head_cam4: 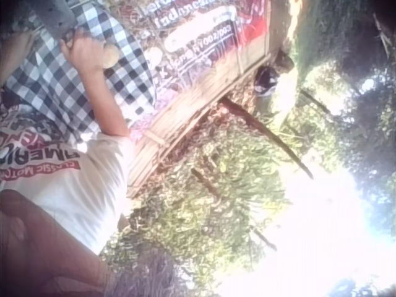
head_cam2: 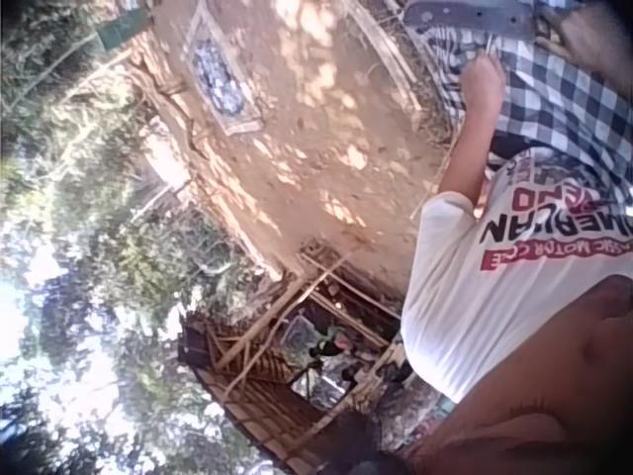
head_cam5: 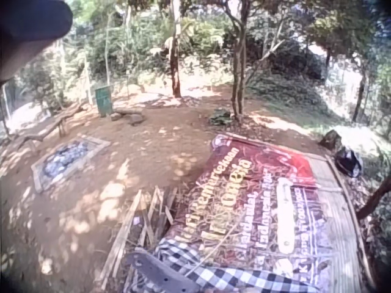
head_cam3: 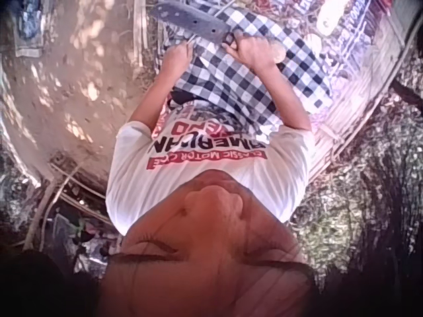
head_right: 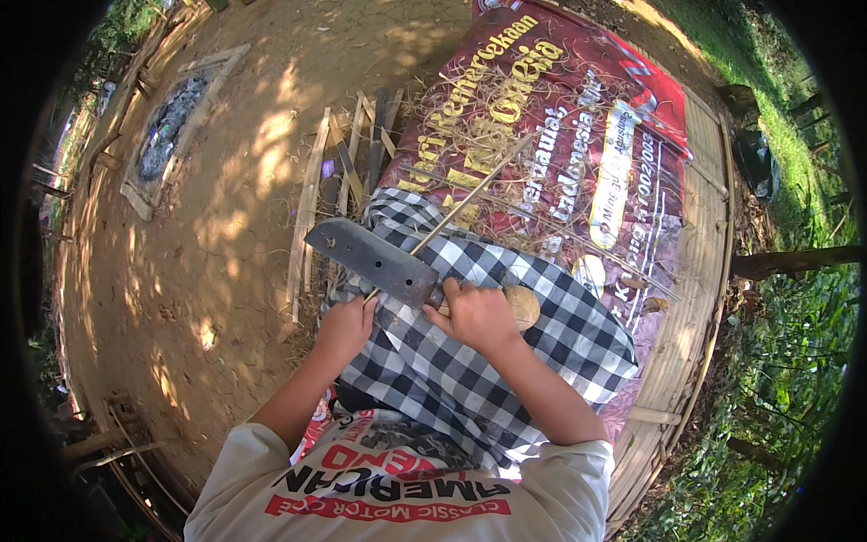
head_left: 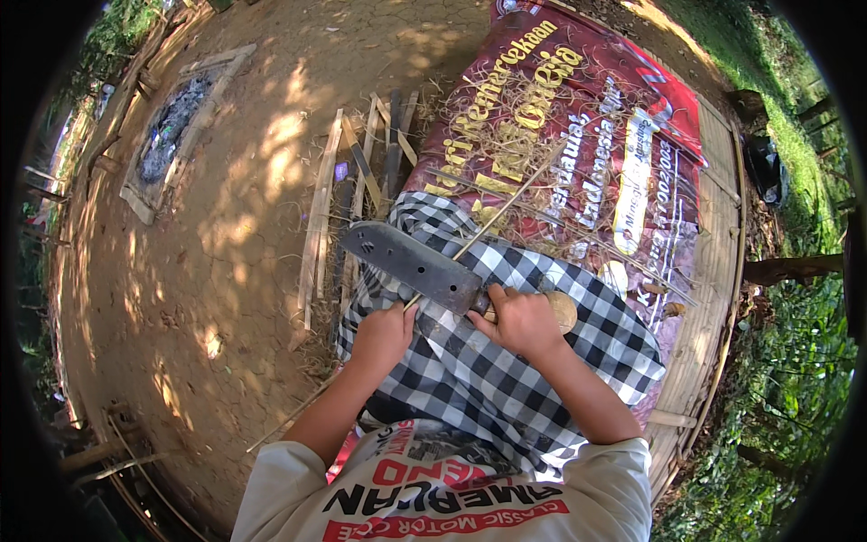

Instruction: The person shaves a long bamboo stick using a large knife, repeatedly scraping the blade along the length of the wood to remove the outer layer and thin the material.

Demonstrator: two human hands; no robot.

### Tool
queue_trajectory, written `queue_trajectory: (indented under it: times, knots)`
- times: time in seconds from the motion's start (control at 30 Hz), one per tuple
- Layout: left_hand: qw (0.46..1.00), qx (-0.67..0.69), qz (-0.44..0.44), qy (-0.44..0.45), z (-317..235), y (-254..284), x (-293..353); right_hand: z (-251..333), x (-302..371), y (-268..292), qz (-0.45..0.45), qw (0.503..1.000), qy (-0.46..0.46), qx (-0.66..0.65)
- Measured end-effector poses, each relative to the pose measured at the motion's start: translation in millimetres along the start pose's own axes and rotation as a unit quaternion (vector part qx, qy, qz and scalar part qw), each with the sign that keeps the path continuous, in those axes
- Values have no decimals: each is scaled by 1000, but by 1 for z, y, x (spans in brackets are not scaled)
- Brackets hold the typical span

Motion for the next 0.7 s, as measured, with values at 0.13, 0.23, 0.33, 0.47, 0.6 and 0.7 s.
queue_trajectory:
  times: [0.13,0.23,0.33,0.47,0.6,0.7]
  knots:
    - [1000,26,-9,-4,1,4,3,-38,-2,15,-22,999,-23,40]
    - [1000,9,-10,-11,-4,6,-3,-54,6,18,-39,996,-52,57]
    - [1000,-5,9,-9,0,0,-5,-43,6,16,-42,995,-66,54]
    - [1000,-2,0,-4,4,-5,-4,-11,-1,6,21,998,-54,16]
    - [999,13,-14,-33,9,-6,-1,18,-3,-4,23,999,34,10]
    - [1000,4,6,2,2,2,0,-10,-5,7,-18,999,20,37]
Point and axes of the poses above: each hand's wrist, its own x-axis away from the middle knuckle, its own y-axis out of the back of the hand, z = x × y, the point moved 6 cm from there along -x, towards the middle knuckle, and after that the axes turned 4 degrees about z, right-handed, at the moved point
